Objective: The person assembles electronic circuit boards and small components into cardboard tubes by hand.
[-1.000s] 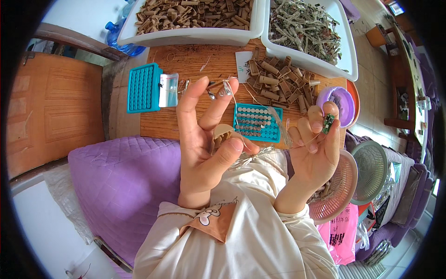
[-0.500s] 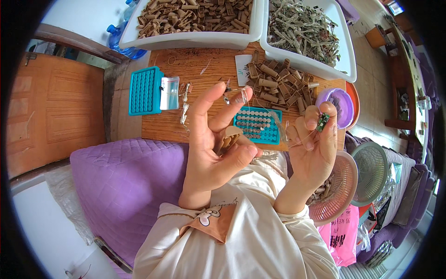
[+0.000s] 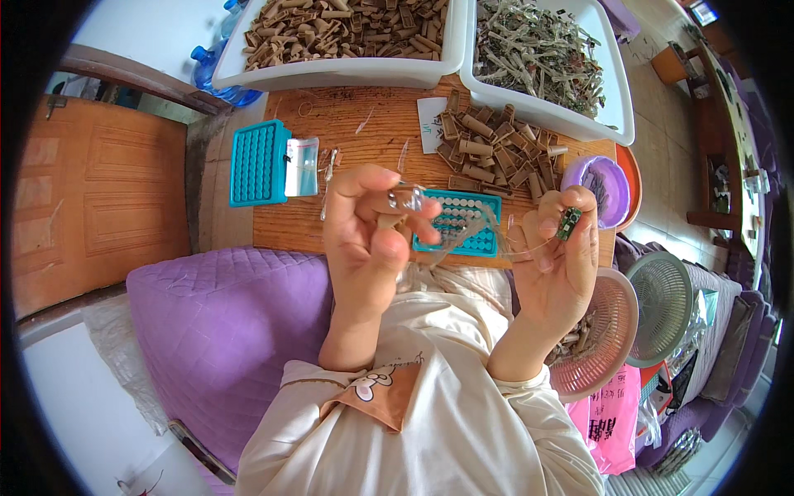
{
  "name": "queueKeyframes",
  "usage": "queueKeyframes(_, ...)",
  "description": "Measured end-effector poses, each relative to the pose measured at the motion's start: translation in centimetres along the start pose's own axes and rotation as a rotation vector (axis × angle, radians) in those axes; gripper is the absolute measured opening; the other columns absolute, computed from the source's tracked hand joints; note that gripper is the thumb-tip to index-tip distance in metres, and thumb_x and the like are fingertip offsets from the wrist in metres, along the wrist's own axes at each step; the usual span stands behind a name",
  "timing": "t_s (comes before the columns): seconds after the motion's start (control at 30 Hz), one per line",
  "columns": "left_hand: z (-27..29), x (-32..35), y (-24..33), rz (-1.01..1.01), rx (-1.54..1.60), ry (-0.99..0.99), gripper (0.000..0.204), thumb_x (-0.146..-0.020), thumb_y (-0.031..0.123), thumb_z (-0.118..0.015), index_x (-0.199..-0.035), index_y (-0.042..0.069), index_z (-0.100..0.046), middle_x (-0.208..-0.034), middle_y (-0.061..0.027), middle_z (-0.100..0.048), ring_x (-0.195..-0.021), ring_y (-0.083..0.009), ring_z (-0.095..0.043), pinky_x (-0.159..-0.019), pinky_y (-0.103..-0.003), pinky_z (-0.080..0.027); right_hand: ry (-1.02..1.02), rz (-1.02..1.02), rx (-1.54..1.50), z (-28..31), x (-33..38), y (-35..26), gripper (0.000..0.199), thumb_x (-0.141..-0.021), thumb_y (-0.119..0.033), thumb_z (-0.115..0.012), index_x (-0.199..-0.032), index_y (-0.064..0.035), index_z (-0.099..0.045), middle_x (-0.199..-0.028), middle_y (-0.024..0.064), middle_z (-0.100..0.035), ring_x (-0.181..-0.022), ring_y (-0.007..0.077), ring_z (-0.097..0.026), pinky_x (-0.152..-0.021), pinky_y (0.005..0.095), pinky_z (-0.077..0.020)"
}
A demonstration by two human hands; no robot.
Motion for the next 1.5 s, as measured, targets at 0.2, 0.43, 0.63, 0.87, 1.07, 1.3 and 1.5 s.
queueKeyframes(0.2, 2.0, -1.1, -0.4, 0.003, 0.077, 0.146, 0.024, -0.077, 0.019, -0.057, -0.093, 0.005, -0.044, -0.066, -0.0012, -0.052, -0.053, -0.0021, -0.043, -0.041, -0.012, -0.028, -0.018, 0.008, 0.009, 0.4, -0.1, -0.5, 0.025, -0.085, -0.022, -0.044, -0.100, -0.0021, -0.044, -0.075, 0.0061, -0.050, -0.048, 0.0050, -0.033, -0.048, 0.0181, -0.0297)
queueKeyframes(0.43, 2.4, -3.2, 0.5, -0.040, -0.062, 0.235, 0.015, -0.077, 0.006, -0.053, -0.091, 0.005, -0.048, -0.064, 0.0012, -0.050, -0.052, -0.0007, -0.043, -0.039, -0.011, -0.026, 0.002, 0.031, -0.041, 0.5, -0.3, -1.3, 0.022, -0.087, -0.018, -0.039, -0.101, -0.0017, -0.042, -0.075, 0.0067, -0.047, -0.053, 0.0091, -0.037, -0.050, 0.0206, -0.0315)
queueKeyframes(0.63, 2.3, -4.1, 2.1, -0.024, -0.197, 0.148, 0.020, -0.076, 0.008, -0.054, -0.095, 0.004, -0.049, -0.068, 0.0013, -0.050, -0.058, -0.0018, -0.045, -0.043, -0.012, -0.029, -0.060, -0.021, -0.207, 0.6, -0.4, -1.9, 0.021, -0.087, -0.018, -0.037, -0.102, -0.0030, -0.040, -0.073, 0.0049, -0.043, -0.059, 0.0113, -0.038, -0.055, 0.0236, -0.0317)
queueKeyframes(0.87, 1.7, -4.6, 3.6, -0.106, -0.306, 0.037, 0.022, -0.076, 0.009, -0.056, -0.095, 0.000, -0.049, -0.075, -0.0024, -0.051, -0.066, -0.0077, -0.049, -0.063, -0.018, -0.039, -0.219, -0.109, -0.360, 0.7, -0.4, -1.9, 0.014, -0.086, -0.019, -0.039, -0.095, -0.0076, -0.040, -0.066, 0.0010, -0.042, -0.056, 0.0102, -0.039, -0.055, 0.0239, -0.0303)
queueKeyframes(1.07, 1.5, -4.0, 4.7, -0.139, -0.334, 0.021, 0.022, -0.074, 0.010, -0.058, -0.092, -0.001, -0.050, -0.079, -0.0033, -0.051, -0.067, -0.0074, -0.048, -0.062, -0.018, -0.038, -0.513, -0.040, -0.269, 0.5, 0.1, -2.4, 0.010, -0.083, -0.015, -0.045, -0.090, -0.0080, -0.046, -0.062, 0.0016, -0.046, -0.051, 0.0124, -0.042, -0.064, 0.0313, -0.0345)
queueKeyframes(1.3, 1.0, -3.2, 4.7, -0.177, -0.316, 0.024, 0.022, -0.074, 0.013, -0.060, -0.088, 0.000, -0.050, -0.079, -0.0033, -0.051, -0.066, -0.0071, -0.047, -0.061, -0.017, -0.038, -1.162, -0.103, 0.161, -1.6, -0.4, -4.3, 0.013, -0.082, -0.010, -0.048, -0.081, -0.0036, -0.059, -0.070, 0.0050, -0.054, -0.059, 0.0172, -0.049, -0.076, 0.0424, -0.0329)
queueKeyframes(1.5, 1.1, -3.0, 4.2, -0.236, -0.406, -0.032, 0.026, -0.078, 0.019, -0.055, -0.094, 0.003, -0.043, -0.073, -0.0080, -0.050, -0.051, -0.0047, -0.031, -0.044, -0.015, -0.025, -1.329, 0.007, 0.440, -2.8, 0.3, -4.1, 0.012, -0.079, -0.010, -0.050, -0.080, -0.0006, -0.057, -0.070, 0.0045, -0.052, -0.059, 0.0176, -0.049, -0.064, 0.0350, -0.0376)
Point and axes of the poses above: each hand's wrist, its own x-axis away from the middle knuckle, its own z-axis out of the back of the hand, y = z × x, the point moved 2 cm from there along -x, towards the middle knuckle
